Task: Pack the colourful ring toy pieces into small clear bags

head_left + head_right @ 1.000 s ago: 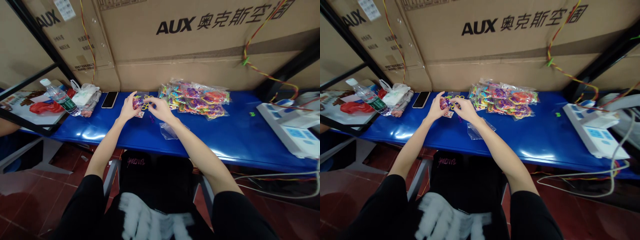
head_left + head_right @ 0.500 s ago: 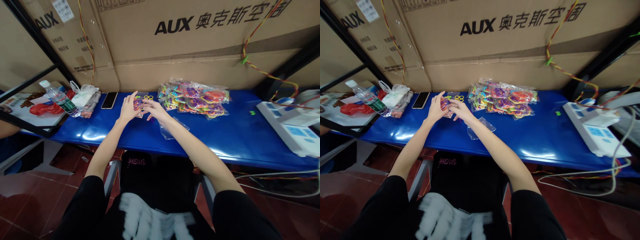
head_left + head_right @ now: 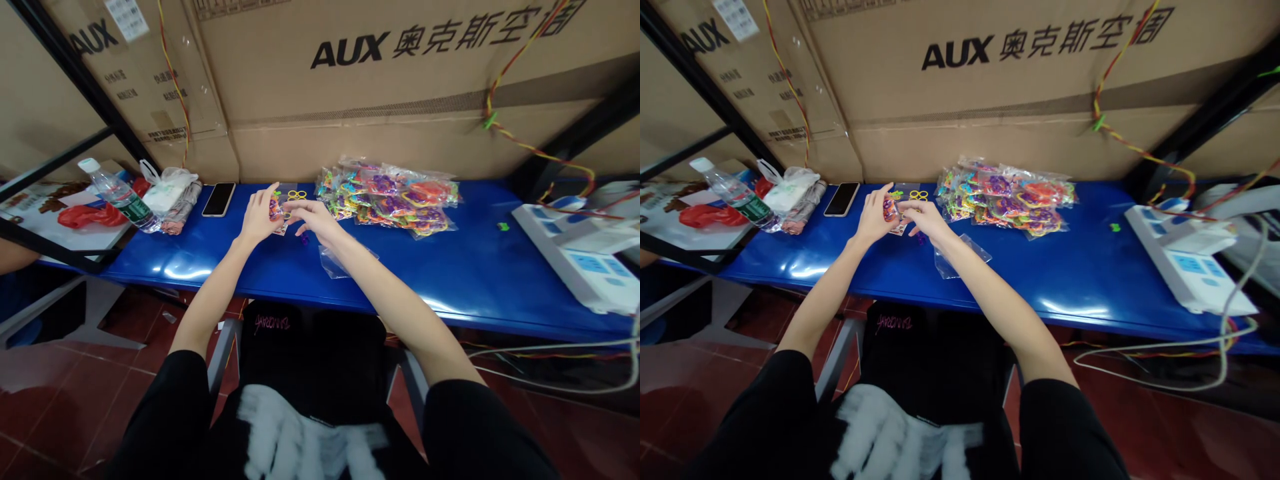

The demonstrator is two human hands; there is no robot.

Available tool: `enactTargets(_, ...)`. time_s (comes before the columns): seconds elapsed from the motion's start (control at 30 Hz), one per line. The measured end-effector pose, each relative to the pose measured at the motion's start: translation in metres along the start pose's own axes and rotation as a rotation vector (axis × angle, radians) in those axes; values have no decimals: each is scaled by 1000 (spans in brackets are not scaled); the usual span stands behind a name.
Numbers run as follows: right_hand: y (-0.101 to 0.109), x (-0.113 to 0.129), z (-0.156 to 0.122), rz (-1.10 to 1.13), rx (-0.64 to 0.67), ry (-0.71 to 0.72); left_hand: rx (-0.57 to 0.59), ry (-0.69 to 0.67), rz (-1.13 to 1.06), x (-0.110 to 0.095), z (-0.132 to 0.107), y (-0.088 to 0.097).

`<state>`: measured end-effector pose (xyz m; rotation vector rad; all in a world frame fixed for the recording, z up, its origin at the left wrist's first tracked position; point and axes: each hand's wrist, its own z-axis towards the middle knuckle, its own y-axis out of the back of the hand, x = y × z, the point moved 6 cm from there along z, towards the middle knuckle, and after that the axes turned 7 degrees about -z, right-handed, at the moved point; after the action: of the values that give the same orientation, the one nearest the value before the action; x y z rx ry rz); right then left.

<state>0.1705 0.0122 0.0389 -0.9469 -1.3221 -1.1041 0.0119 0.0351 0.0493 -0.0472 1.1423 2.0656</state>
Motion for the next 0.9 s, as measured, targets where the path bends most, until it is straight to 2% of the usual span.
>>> enactTargets(0.07,1,2,0,-38,4,14,2,1,-1,-1,0,0)
enactTargets(0.17,0,7,-2,-68,118,28,8,6,-8,-1,1,-1)
enactTargets(0.23,5,13,-2,-103,142,77,11,12,-7,0,1,-1)
enactTargets(0.33,30,23,1,-259,-19,185,-1,22,0,3,1,0)
enactTargets(0.4,47,27,3,-456,-117,221,-11,39,3,8,1,1)
enactTargets(0.5,62,25,4,-874,-117,270,-9,83,-22,18,0,-1)
enactTargets(0.57,67,17,4,-1111,-86,245,-12,110,-67,25,-1,-3)
enactTargets(0.67,72,2,5,-1315,-52,115,-25,137,-142,32,0,-4)
enactTargets(0.77,65,-9,5,-1426,-14,16,-22,145,-179,32,1,-4)
enactTargets(0.9,51,-13,5,-1460,31,33,-4,127,-159,22,1,-1)
